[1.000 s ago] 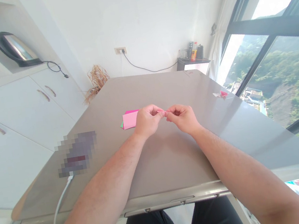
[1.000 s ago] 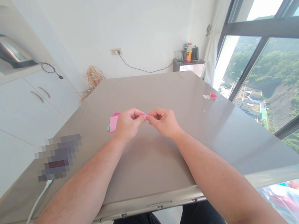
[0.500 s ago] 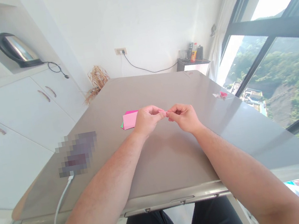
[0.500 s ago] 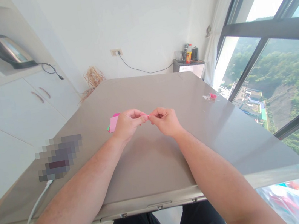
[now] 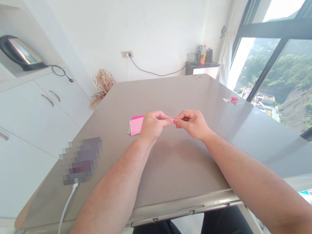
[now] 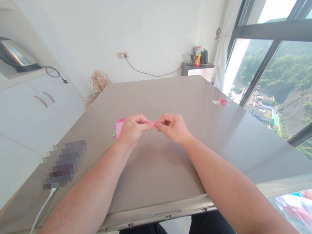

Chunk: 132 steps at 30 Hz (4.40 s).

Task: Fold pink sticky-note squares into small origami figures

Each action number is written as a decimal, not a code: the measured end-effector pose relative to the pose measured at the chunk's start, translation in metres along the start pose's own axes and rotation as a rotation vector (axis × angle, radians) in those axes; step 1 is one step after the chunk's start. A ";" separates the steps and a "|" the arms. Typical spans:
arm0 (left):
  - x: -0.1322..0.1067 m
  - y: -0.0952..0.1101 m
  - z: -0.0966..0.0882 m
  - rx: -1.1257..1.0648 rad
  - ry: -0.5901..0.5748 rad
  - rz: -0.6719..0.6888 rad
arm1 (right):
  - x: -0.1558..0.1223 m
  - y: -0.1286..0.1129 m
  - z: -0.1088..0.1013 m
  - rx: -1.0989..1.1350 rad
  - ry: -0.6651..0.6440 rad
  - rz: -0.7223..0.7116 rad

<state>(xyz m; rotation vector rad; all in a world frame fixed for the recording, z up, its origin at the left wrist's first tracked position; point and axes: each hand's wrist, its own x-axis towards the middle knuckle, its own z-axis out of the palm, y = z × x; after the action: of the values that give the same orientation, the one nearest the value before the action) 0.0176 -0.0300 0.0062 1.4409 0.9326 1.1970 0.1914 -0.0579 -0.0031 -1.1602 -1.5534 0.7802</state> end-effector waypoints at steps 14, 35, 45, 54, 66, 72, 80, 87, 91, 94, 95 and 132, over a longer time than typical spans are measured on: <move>0.000 -0.008 0.002 0.179 -0.004 0.157 | 0.002 0.000 -0.001 -0.010 0.024 0.015; 0.000 -0.012 0.008 0.150 0.085 0.046 | -0.001 -0.001 0.006 -0.060 0.144 -0.011; 0.003 -0.023 0.004 0.176 -0.040 0.124 | 0.004 0.004 0.004 0.022 0.061 0.052; 0.001 -0.018 0.002 0.179 -0.170 0.174 | 0.005 0.003 0.004 0.115 0.043 0.075; 0.001 -0.013 0.004 0.085 -0.124 0.088 | 0.000 0.001 0.008 0.009 0.119 -0.024; 0.002 -0.017 0.003 0.031 -0.118 0.087 | 0.001 0.002 0.008 0.029 0.109 -0.028; 0.003 -0.020 0.002 0.087 -0.100 0.101 | 0.002 0.001 0.007 0.018 0.095 -0.005; 0.000 -0.015 0.008 0.186 -0.027 0.077 | 0.002 0.004 0.009 -0.097 0.131 -0.099; 0.001 -0.021 0.008 0.165 0.018 0.057 | 0.004 0.009 0.009 -0.148 0.155 -0.204; 0.004 -0.026 0.008 0.121 0.022 0.039 | 0.004 0.011 0.009 -0.157 0.146 -0.243; 0.004 -0.027 0.008 0.109 0.024 0.035 | 0.004 0.010 0.009 -0.155 0.144 -0.248; 0.002 -0.010 0.007 -0.226 0.067 -0.144 | 0.000 0.013 0.011 -0.344 0.182 -0.472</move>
<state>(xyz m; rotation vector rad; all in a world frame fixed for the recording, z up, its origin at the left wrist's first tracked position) 0.0252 -0.0275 -0.0030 1.1418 0.8996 1.2069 0.1842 -0.0527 -0.0176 -1.0082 -1.7525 0.0941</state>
